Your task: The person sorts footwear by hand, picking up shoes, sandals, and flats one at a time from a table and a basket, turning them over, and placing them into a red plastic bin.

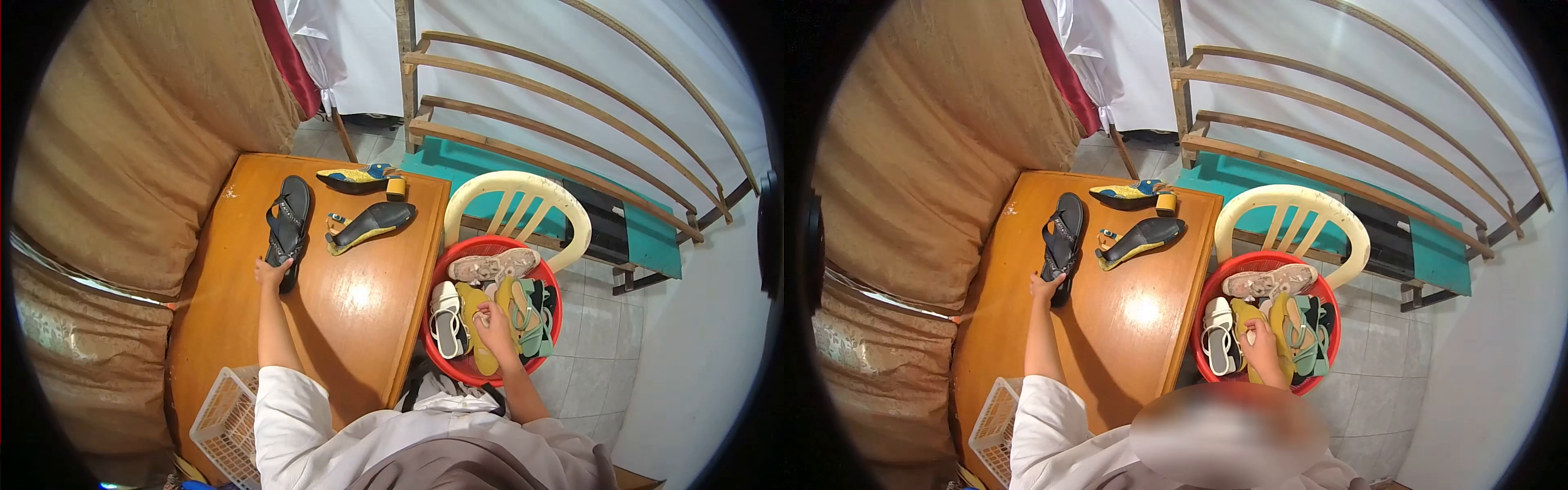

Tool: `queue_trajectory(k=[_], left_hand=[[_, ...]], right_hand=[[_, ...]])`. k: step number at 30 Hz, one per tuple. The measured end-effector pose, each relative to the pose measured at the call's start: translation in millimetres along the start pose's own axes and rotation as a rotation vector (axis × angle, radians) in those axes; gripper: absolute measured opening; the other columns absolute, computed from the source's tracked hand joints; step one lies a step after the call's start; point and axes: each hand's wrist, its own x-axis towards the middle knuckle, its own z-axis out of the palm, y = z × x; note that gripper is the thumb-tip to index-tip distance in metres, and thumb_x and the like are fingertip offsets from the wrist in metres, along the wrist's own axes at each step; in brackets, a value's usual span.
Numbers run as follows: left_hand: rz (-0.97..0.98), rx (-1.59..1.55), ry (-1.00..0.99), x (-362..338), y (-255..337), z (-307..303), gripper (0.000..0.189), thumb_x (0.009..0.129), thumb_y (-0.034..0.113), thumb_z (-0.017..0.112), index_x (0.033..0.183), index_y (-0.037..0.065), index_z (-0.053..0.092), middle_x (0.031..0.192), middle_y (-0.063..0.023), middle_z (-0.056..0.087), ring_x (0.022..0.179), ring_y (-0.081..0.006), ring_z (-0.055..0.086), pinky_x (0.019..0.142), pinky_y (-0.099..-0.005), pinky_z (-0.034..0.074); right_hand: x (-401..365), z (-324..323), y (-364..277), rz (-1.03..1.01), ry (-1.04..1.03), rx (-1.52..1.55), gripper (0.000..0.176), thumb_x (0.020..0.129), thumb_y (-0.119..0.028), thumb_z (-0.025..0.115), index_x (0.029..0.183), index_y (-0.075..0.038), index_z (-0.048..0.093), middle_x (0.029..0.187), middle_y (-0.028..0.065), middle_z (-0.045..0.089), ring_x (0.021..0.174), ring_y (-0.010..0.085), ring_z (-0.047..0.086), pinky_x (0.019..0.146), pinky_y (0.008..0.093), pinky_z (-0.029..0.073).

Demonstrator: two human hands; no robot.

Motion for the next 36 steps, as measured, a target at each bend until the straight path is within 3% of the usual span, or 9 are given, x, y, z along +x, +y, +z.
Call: queue_trajectory(k=[3, 7, 8, 11, 12, 15, 22, 30, 36], left_hand=[[-0.145, -0.068, -0.041, -17.1, 0.3, 3.8, 0.105, 0.047, 0.043, 0.083, 0.126, -0.002, 0.031, 0.123, -0.0226, 0.043, 0.114, -0.0323, 0.044, 0.094, -0.0398, 0.037], [-0.054, -0.314, -0.056, -38.1, -4.7, 13.8, 0.099, 0.047, 0.038, 0.085, 0.120, -0.006, 0.036, 0.117, -0.0219, 0.049, 0.106, -0.0287, 0.051, 0.088, -0.0361, 0.041], [-0.047, -0.276, 0.079, -41.6, -6.8, 24.3, 0.082, 0.049, 0.034, 0.084, 0.110, -0.006, 0.046, 0.109, -0.0194, 0.054, 0.098, -0.0281, 0.055, 0.083, -0.0355, 0.044], [0.052, -0.542, -0.083, -49.3, -13.1, 31.5, 0.061, 0.053, 0.031, 0.083, 0.096, -0.003, 0.055, 0.094, -0.0141, 0.061, 0.087, -0.0263, 0.059, 0.075, -0.0343, 0.047], [0.059, -0.608, -0.077, -45.5, -23.0, 44.9, 0.046, 0.057, 0.029, 0.081, 0.086, 0.002, 0.060, 0.080, -0.0085, 0.062, 0.072, -0.0208, 0.060, 0.062, -0.0315, 0.047], [-0.209, -0.709, -0.284, -97.6, -7.3, 15.7, 0.047, 0.059, 0.019, 0.080, 0.098, 0.003, 0.060, 0.094, -0.0082, 0.063, 0.081, -0.0187, 0.061, 0.066, -0.0317, 0.048], [-0.451, -1.208, -0.324, -173.1, -53.3, 20.1, 0.045, 0.067, 0.016, 0.075, 0.107, 0.005, 0.055, 0.094, -0.0061, 0.063, 0.082, -0.0163, 0.061, 0.068, -0.0289, 0.049], [-0.264, -1.467, -0.368, -223.9, -86.3, 3.9, 0.043, 0.072, 0.010, 0.068, 0.110, 0.000, 0.051, 0.102, -0.0107, 0.060, 0.089, -0.0195, 0.060, 0.080, -0.0314, 0.049], [-0.139, -1.432, -0.432, -278.3, -40.8, -4.5, 0.039, 0.075, 0.011, 0.063, 0.110, -0.001, 0.052, 0.100, -0.0109, 0.061, 0.089, -0.0191, 0.060, 0.080, -0.0307, 0.048]], right_hand=[[-0.2, 1.7, -0.1, 0.001, -0.001, 0.009, 0.022, 0.070, -0.006, 0.059, 0.090, 0.000, 0.052, 0.087, 0.0162, 0.056, 0.082, 0.0293, 0.056, 0.073, 0.0361, 0.046], [0.3, 0.7, -7.8, -0.059, -0.016, 0.006, 0.021, 0.071, -0.006, 0.059, 0.089, -0.001, 0.052, 0.086, 0.0157, 0.056, 0.082, 0.0288, 0.056, 0.074, 0.0358, 0.046], [0.7, 1.3, -8.5, -0.071, -0.020, 0.006, 0.020, 0.071, -0.006, 0.059, 0.089, -0.001, 0.053, 0.086, 0.0155, 0.056, 0.082, 0.0286, 0.056, 0.074, 0.0358, 0.046], [1.2, 0.5, -16.9, -0.112, -0.031, 0.033, 0.018, 0.072, -0.007, 0.060, 0.088, -0.002, 0.054, 0.085, 0.0142, 0.057, 0.082, 0.0281, 0.057, 0.073, 0.0353, 0.046], [0.9, 0.0, -19.2, -0.126, -0.038, 0.051, 0.018, 0.072, -0.008, 0.061, 0.087, -0.002, 0.054, 0.084, 0.0138, 0.057, 0.082, 0.0280, 0.057, 0.073, 0.0350, 0.046], [-1.7, -3.1, -31.9, -0.149, -0.084, 0.078, 0.017, 0.073, -0.010, 0.062, 0.087, -0.002, 0.055, 0.084, 0.0131, 0.057, 0.081, 0.0283, 0.056, 0.073, 0.0346, 0.045], [-4.1, -0.1, -51.0, -0.246, -0.222, 0.102, 0.015, 0.075, -0.011, 0.062, 0.087, -0.004, 0.058, 0.085, 0.0132, 0.057, 0.082, 0.0297, 0.056, 0.072, 0.0346, 0.044], [-14.2, 15.1, -49.4, -0.197, -0.421, 0.257, 0.014, 0.080, -0.014, 0.057, 0.091, -0.004, 0.057, 0.085, 0.0113, 0.059, 0.081, 0.0237, 0.058, 0.072, 0.0325, 0.046], [-22.7, 8.8, -50.2, -0.120, -0.571, 0.352, 0.015, 0.085, -0.015, 0.054, 0.092, -0.002, 0.056, 0.087, 0.0063, 0.059, 0.081, 0.0128, 0.057, 0.070, 0.0268, 0.047]])
